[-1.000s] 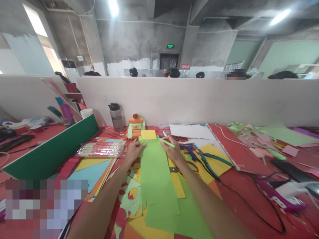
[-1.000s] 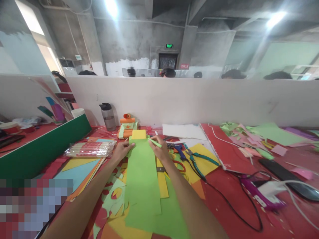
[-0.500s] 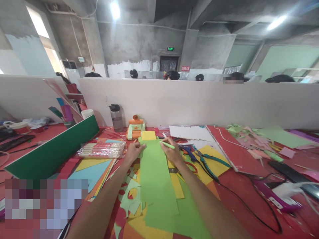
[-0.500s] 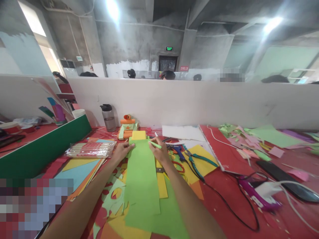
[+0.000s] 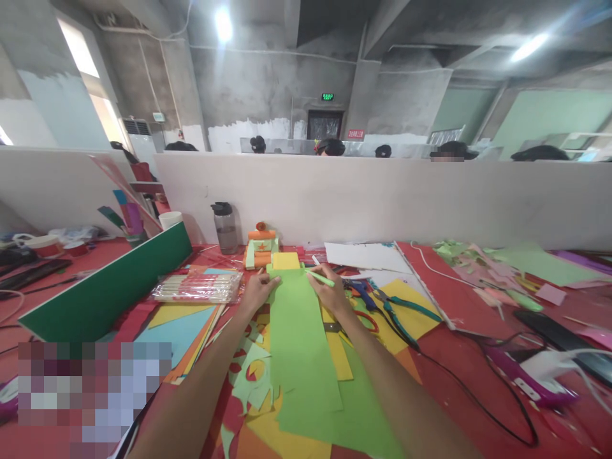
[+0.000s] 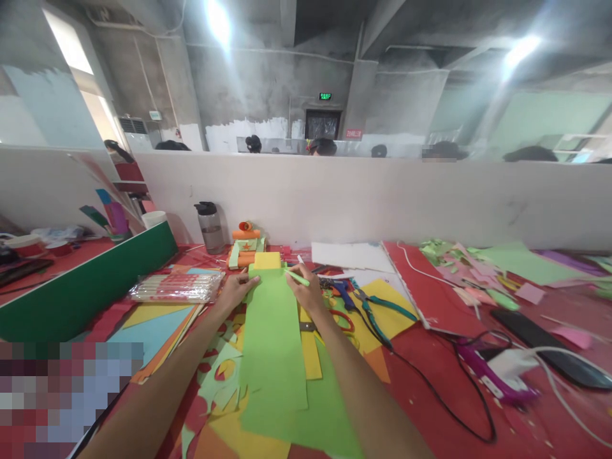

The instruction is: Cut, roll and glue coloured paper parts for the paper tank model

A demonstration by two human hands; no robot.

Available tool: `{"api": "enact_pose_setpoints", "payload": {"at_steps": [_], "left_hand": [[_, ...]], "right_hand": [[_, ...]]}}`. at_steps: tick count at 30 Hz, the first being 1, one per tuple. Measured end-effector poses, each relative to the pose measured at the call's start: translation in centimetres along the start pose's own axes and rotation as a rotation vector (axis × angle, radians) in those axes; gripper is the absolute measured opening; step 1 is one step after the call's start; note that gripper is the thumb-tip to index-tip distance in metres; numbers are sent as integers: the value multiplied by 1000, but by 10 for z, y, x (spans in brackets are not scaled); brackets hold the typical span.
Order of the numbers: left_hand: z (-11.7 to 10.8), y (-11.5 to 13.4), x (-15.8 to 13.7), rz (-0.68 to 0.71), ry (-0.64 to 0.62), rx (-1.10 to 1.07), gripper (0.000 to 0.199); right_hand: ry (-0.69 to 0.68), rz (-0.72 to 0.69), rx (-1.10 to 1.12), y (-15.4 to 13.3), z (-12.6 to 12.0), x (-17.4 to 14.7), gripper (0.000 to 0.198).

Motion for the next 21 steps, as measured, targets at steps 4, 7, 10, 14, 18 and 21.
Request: {"api": "enact_pose_setpoints", "payload": {"at_steps": [4,7,10,14,18,21], "left_hand": [[0,-1,0,-1,-4,8,46],[0,-1,-1,-9,-5,11,46],[0,0,-2,-18,-5,11,46],[0,2,-3,-25,-10,8,46],[-1,5,-5,-29,-9,4,47],[-1,6,-6,-32,-10,1,47]], "right_hand": [[11,4,3,0,-1,1,14],[17,11,0,-1,-2,0,14],[18,18,-1,-3,-4,0,15],[-4,19,1,-6,-4,0,15],[-22,21,-6,-5,-2,0,16],[-31,24,-12,-4,-2,0,16]]}}
Point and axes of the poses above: each hand's wrist, its own x-axis towards the middle knuckle, its own z-axis out of the palm, y = z × x, the point moved 5 cm from there along x, towards the middle knuckle, and after that the axes turned 9 degrees about y, right-handed, at the moved point
